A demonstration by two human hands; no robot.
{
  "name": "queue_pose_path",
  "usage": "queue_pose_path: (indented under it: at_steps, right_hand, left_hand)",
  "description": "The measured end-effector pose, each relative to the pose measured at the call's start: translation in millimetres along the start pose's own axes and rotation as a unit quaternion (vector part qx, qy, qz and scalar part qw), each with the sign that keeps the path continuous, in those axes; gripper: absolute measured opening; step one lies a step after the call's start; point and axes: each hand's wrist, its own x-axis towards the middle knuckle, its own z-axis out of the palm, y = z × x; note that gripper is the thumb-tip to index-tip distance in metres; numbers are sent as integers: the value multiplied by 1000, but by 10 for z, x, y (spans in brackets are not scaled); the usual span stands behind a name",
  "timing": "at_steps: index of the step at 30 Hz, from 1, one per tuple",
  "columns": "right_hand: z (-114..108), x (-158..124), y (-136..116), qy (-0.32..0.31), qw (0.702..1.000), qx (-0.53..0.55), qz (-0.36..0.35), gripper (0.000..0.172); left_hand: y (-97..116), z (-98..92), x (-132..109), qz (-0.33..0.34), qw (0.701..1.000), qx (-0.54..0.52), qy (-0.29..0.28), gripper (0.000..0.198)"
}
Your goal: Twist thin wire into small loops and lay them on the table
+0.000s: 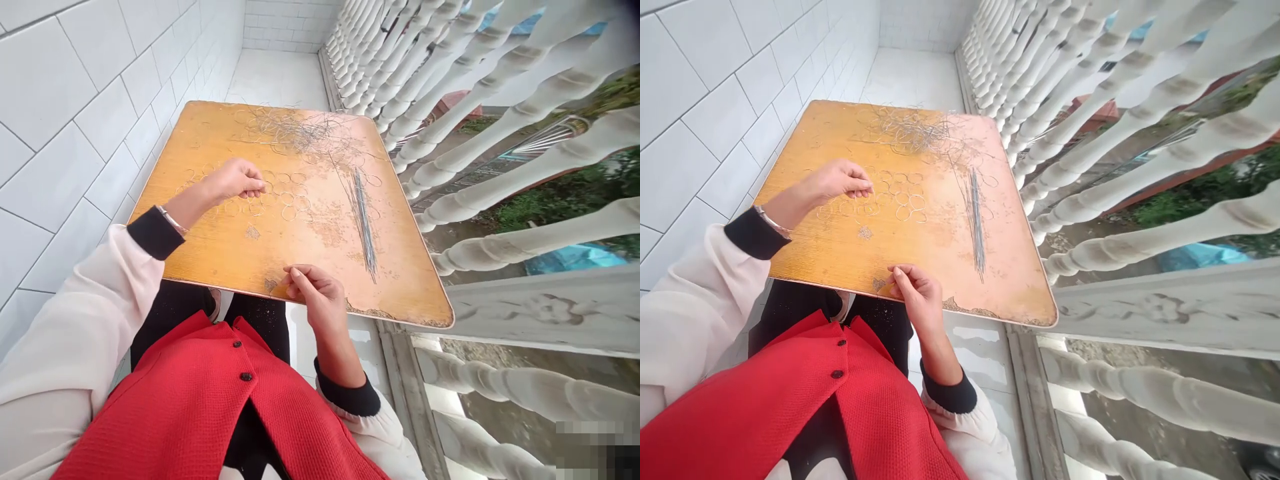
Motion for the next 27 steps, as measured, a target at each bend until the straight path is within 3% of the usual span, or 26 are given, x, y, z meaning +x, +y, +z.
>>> queue_pose_path:
  at_steps: [4,8,13,17,22,27]
  right_hand:
    - [-79,20,-70,-2,999,-47,-22,28]
    - [54,73,-130,-58,995,-76,-26,26]
    - [495,143,-162,-148,982,-118,-16,31]
    - [839,225,-114,-196,969,-150,-25,33]
    - [1132,286,-55,-214,955,-200,-46,33]
    - [1248,305,-49,-223,948,-222,-57,33]
  left_hand:
    - [-17,-489,-383,6,998,14,56,11]
    - [-242,-744,-745,-29,997,37,67,11]
    - [-723,-834,-979,-72,992,79,60,13]
    - [-1044,-870,-1040,-63,985,140,75,14]
    - [-1216,-838,-1015,-38,980,177,88,16]
    - [-1291,-812,-986,-6,978,183,95,14]
